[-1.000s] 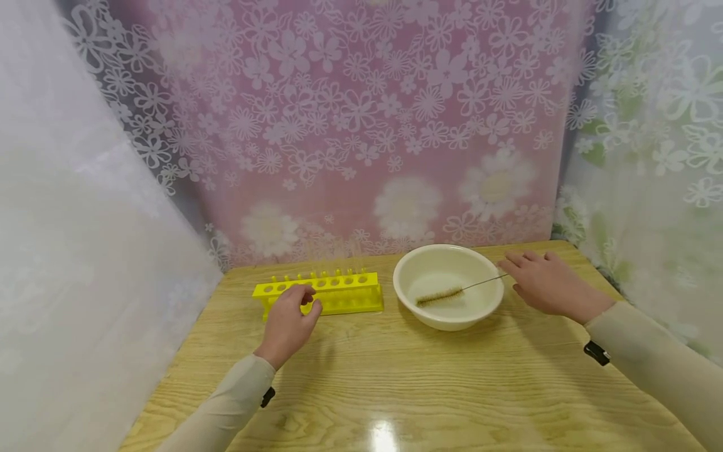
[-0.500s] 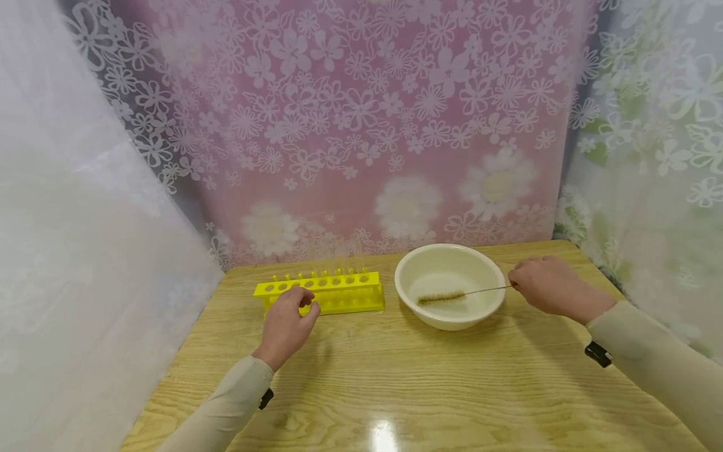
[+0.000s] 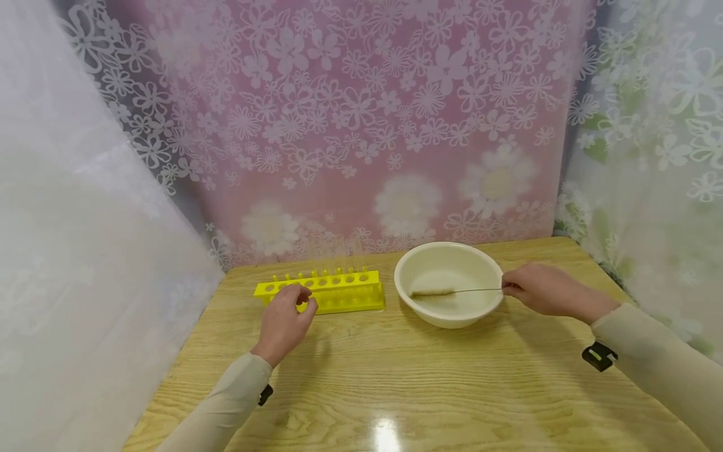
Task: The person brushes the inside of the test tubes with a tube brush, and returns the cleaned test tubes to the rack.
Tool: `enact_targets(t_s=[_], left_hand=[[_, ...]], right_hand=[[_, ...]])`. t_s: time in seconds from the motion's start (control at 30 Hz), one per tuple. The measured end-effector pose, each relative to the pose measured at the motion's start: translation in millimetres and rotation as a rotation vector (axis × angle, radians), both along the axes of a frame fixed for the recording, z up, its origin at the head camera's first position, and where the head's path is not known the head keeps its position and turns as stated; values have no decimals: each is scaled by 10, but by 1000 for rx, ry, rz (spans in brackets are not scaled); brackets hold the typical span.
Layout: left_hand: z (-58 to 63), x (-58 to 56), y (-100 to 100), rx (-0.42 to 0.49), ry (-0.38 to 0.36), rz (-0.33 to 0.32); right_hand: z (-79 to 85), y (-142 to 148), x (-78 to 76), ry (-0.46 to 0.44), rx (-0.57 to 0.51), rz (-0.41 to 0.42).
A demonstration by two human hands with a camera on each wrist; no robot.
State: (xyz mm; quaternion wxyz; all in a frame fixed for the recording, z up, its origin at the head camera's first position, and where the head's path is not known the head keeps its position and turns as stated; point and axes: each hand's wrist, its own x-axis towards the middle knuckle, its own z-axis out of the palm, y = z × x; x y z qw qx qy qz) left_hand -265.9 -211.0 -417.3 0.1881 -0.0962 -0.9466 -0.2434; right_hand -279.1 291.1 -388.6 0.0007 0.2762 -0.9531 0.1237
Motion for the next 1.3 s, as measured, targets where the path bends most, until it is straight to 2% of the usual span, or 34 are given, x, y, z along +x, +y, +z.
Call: enact_targets(t_s=[0.2,0.47,0.63,0.9,1.07,1.3], left_hand=[[53,-29,0,22,-12,7],[87,-58,26,3,-22,31],[100,-101,45,24,-38,44],[146,-244,95,105,-87,49],[156,-340,108,184,-140,48],[170,-472,124,215,-159,29]], right_hand=[[23,16,-34,-182,-183,18],[-12,24,-42,-314,-347,-2],[-72,96,-51,-387,-415,-20],[-73,198,-11,-430,-467,-67],[-52,206,22,-422,-486,-66],[-15,214,69,-396,-515,-80]])
